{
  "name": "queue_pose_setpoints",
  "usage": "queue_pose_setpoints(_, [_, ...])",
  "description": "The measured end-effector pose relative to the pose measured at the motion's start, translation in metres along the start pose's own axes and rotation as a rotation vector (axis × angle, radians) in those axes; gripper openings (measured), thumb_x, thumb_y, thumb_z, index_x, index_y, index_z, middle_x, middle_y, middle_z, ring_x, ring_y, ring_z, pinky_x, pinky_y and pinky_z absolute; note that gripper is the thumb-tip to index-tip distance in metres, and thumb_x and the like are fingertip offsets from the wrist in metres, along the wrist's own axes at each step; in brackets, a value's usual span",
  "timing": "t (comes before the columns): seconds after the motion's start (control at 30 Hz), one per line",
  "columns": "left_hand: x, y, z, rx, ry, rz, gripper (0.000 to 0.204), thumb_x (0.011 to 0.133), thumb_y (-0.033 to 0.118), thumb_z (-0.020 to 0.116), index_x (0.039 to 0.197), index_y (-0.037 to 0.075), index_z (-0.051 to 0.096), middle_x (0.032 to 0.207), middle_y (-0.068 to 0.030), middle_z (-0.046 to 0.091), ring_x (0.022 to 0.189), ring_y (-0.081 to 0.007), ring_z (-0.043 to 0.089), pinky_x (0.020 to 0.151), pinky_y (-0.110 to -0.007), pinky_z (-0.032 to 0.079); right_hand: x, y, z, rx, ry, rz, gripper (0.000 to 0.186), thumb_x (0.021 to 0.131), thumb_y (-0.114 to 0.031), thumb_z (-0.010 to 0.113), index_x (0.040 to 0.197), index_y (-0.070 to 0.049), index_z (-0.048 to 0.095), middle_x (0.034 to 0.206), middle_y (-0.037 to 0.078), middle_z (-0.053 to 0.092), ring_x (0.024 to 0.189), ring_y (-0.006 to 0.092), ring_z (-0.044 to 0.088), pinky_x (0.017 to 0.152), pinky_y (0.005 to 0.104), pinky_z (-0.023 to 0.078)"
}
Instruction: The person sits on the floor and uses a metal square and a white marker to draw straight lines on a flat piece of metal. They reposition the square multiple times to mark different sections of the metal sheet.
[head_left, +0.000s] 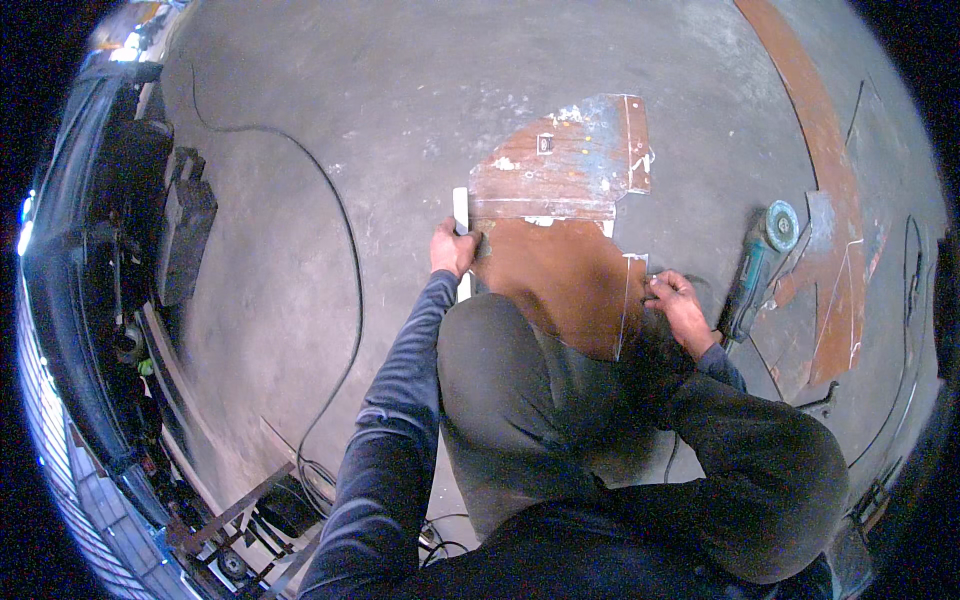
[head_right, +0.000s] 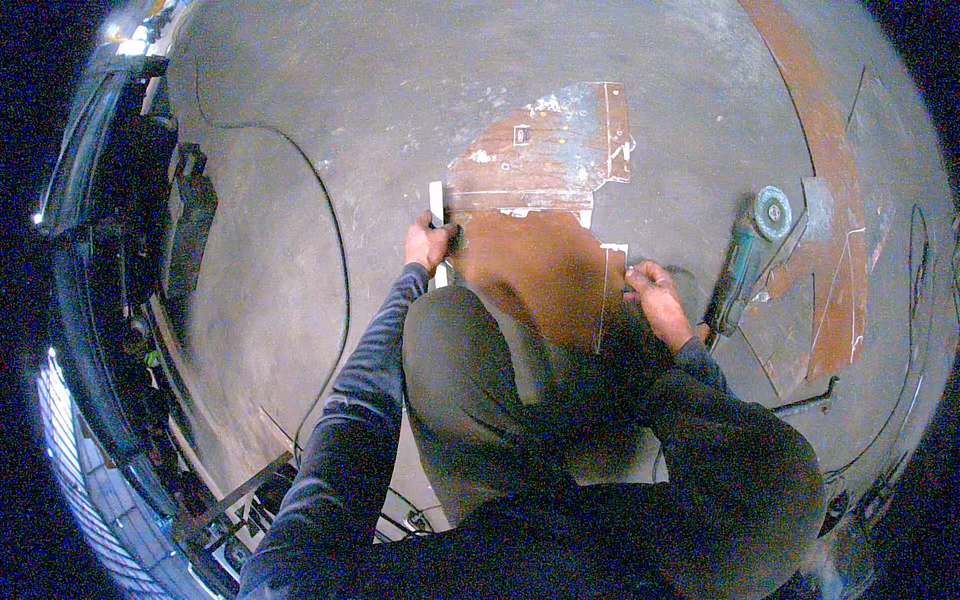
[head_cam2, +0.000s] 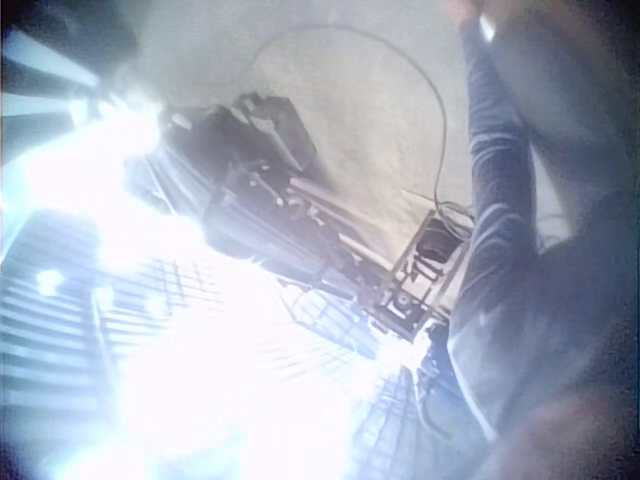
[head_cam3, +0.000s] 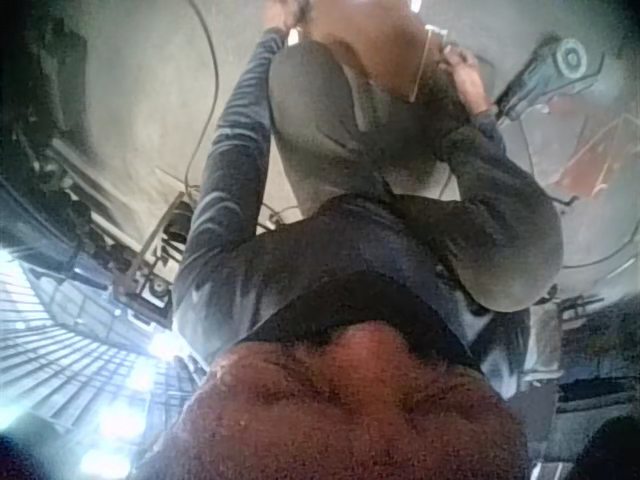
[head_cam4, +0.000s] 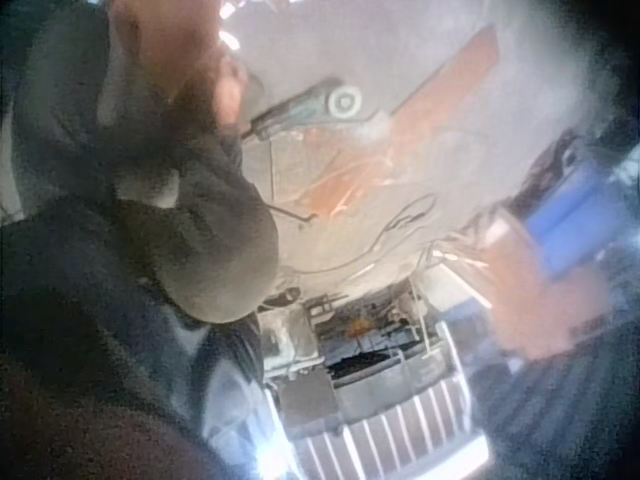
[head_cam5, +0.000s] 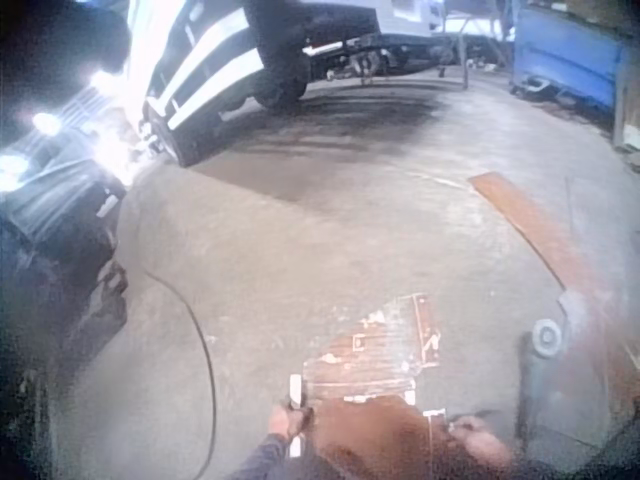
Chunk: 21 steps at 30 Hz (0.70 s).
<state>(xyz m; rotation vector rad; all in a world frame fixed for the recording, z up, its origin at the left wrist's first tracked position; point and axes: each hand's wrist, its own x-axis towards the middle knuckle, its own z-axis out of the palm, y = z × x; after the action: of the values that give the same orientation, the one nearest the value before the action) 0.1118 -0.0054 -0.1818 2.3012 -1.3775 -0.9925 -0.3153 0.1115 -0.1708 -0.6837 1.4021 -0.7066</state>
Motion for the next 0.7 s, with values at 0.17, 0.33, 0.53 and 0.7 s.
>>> queue_pose_setpoints(0.17, [-0.002, 0.003, -0.003, 0.044, -0.023, 0.045, 0.039, 0.079, 0.024, 0.073, 0.105, -0.004, 0.067, 0.093, -0.0236, 0.073, 0.085, -0.0322, 0.072, 0.079, -0.042, 0.055, 0.002, 0.007, -0.003, 0.012, 0.007, -0.02, 0.021, 0.1, -0.027, 0.061, 0.098, -0.007, 0.061, 0.096, 0.001, 0.059, 0.092, 0.0142, 0.059, 0.079, 0.033, 0.055])
queue_pose_setpoints(0.33, [0.004, -0.001, -0.009, 0.123, -0.056, 0.066, 0.042, 0.079, 0.027, 0.074, 0.107, -0.003, 0.067, 0.093, -0.0242, 0.073, 0.085, -0.0331, 0.072, 0.078, -0.042, 0.056, 0.001, 0.002, 0.003, 0.079, 0.041, 0.012, 0.019, 0.101, -0.026, 0.06, 0.097, -0.007, 0.06, 0.093, 0.001, 0.058, 0.091, 0.0147, 0.059, 0.077, 0.0333, 0.055])
queue_pose_setpoints(0.53, [0.001, 0.0, -0.011, -0.025, -0.177, 0.013, 0.048, 0.075, 0.025, 0.075, 0.11, -0.006, 0.065, 0.095, -0.0257, 0.072, 0.092, -0.0353, 0.072, 0.082, -0.044, 0.055, 0.008, -0.01, -0.011, -0.145, -0.024, 0.017, 0.02, 0.103, -0.021, 0.056, 0.109, -0.003, 0.062, 0.092, 0.005, 0.065, 0.081, 0.0148, 0.063, 0.07, 0.0306, 0.054])
queue_pose_setpoints(0.7, [0.011, -0.022, -0.002, -0.209, -0.148, 0.036, 0.048, 0.077, 0.023, 0.072, 0.113, -0.007, 0.065, 0.098, -0.0255, 0.073, 0.092, -0.0351, 0.072, 0.084, -0.042, 0.055, -0.015, -0.035, -0.006, -0.067, -0.041, 0.047, 0.02, 0.104, -0.015, 0.049, 0.112, -0.003, 0.063, 0.087, 0.004, 0.066, 0.073, 0.0124, 0.061, 0.063, 0.0281, 0.05])
